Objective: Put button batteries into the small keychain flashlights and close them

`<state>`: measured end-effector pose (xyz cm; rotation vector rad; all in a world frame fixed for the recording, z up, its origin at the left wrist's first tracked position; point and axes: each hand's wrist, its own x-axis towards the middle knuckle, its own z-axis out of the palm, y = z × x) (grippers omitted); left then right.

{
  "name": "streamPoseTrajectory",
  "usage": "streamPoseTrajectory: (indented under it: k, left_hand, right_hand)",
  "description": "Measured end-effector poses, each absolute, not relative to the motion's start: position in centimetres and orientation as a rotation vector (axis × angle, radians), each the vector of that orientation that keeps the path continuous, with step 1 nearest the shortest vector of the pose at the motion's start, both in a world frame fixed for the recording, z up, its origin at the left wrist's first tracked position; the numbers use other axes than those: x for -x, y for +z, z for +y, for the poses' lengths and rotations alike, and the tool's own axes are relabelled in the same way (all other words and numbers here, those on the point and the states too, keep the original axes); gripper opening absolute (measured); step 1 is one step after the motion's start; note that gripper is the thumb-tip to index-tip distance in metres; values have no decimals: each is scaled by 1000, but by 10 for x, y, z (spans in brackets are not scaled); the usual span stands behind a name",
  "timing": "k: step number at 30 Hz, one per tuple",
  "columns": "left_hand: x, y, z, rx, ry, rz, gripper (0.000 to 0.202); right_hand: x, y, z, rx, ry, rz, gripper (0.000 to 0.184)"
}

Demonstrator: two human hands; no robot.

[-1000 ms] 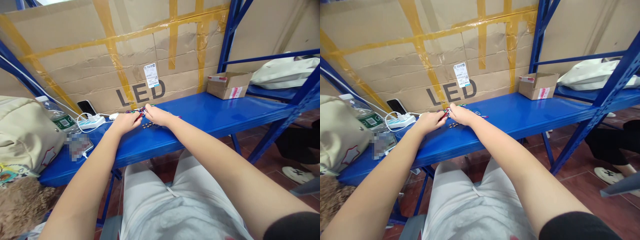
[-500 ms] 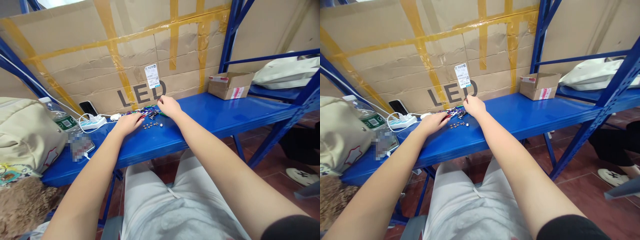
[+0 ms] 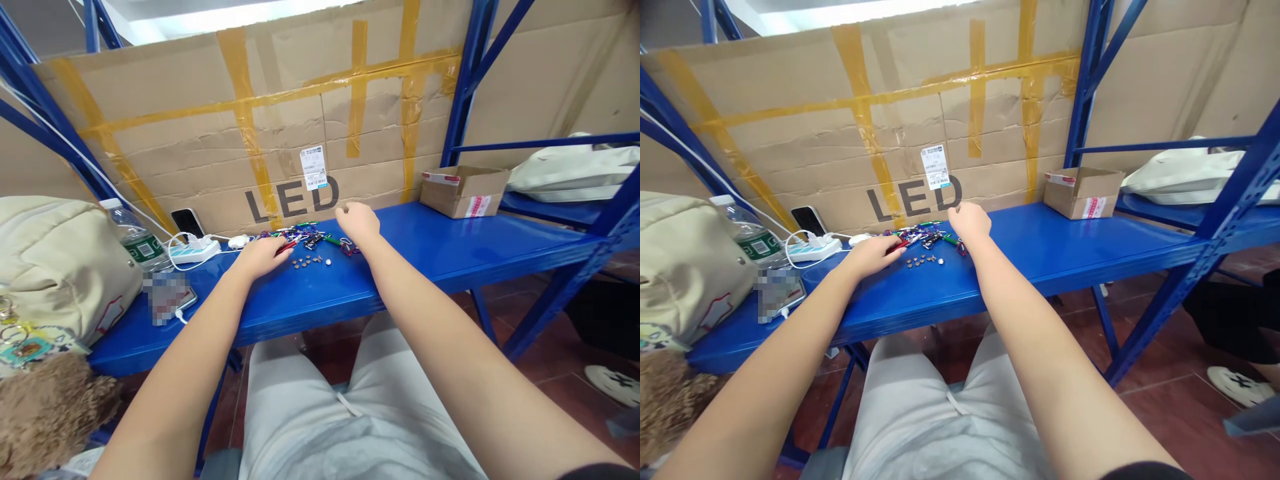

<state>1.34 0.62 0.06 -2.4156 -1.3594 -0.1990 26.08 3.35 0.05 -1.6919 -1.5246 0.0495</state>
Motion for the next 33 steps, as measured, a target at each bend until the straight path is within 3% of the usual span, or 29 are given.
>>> streamPoseTrajectory:
  k: [6, 10, 14, 20, 23, 28, 31, 33]
  left_hand:
    - [-18, 0, 2, 2414, -301, -1295, 34]
    - [-26, -3, -2, 2336, -326, -1217, 31]
    - [-33, -9, -1, 2230, -327, -1173, 33]
    - [-42, -14, -1, 2284, -319, -1270, 43]
    - [-44, -14, -1, 2475, -560, -1356, 39]
    - [-35, -13, 6, 3279, -1399, -1617, 43]
    - [-26, -12, 7, 3668, -1490, -1776, 46]
    - [-24, -13, 7, 3607, -1455, -1820, 46]
  right_hand:
    - [-242, -10, 35, 1390, 118, -1886, 42]
    - [-221, -18, 32, 1140, 380, -2032, 56]
    - [-212, -20, 29, 1052, 521, -2057, 52]
    - [-213, -17, 30, 1224, 407, -2042, 46]
    - [-213, -14, 28, 1226, 315, -2064, 45]
    - [-211, -9, 16, 1107, -5, -2074, 49]
    - [-207, -9, 10, 1078, -211, -2091, 48]
    - [-205, -10, 11, 1079, -205, -2093, 47]
